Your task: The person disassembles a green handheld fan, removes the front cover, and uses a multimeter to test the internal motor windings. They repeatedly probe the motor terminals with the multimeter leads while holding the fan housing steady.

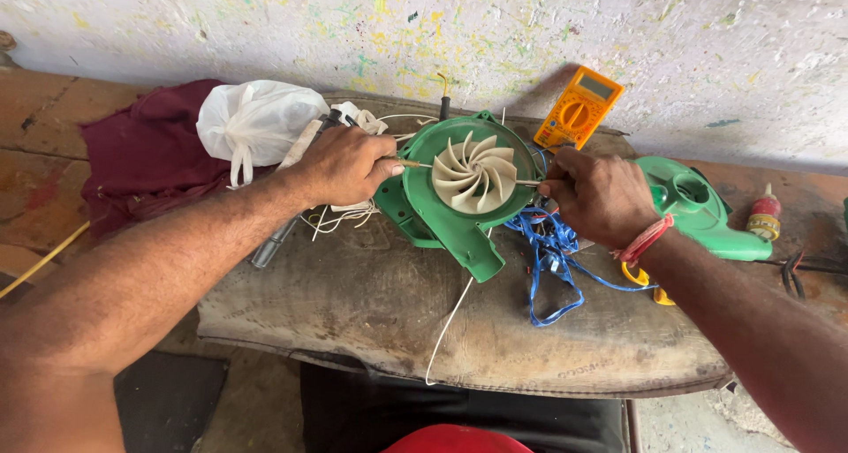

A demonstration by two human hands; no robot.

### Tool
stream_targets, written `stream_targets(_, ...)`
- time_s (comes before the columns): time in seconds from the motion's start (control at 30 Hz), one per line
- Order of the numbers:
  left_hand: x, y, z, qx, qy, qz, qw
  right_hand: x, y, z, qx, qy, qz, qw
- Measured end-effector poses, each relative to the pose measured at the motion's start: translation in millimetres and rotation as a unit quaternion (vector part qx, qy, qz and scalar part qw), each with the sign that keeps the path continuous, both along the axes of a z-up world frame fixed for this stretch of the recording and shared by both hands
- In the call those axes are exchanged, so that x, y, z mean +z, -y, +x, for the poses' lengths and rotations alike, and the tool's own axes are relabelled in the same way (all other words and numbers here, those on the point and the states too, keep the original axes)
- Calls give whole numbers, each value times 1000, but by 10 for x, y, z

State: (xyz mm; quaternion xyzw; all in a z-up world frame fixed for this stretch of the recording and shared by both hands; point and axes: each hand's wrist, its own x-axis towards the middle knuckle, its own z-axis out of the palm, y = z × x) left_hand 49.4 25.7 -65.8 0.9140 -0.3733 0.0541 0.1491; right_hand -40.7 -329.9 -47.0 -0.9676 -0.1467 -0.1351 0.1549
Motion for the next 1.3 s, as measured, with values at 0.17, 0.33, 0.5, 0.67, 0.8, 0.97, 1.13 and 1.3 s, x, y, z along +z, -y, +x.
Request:
stream_targets(0.17,124,53,-60,-7,61,22,998,83,-38,25,-7,43,-86,995)
stream_targets(0.33,522,175,-174,14,63,232,970,216,-80,14,47,51,-136,988)
stream_targets(0.5,888,306,-205,99,19,207,973,184,-47,11,54,36,-162,985)
stream_targets(0.67,656,601,-442,-15,-79,-34,996,264,-91,4,37,-1,-176,984)
stream_targets(0.8,457,636,-513,5,-60,-42,997,320,-51,-50,70,9,-191,979)
stream_targets(0.97,438,649,-557,31,-11,-15,999,424,-142,-75,39,2,-252,967)
stream_targets(1.13,334,948,-647,53,42,-12,998,524,-215,-175,25,-13,-302,953)
stream_targets(1.3,288,1056,-649,40,-41,-159,986,541,-266,-251,25,-1,-316,948)
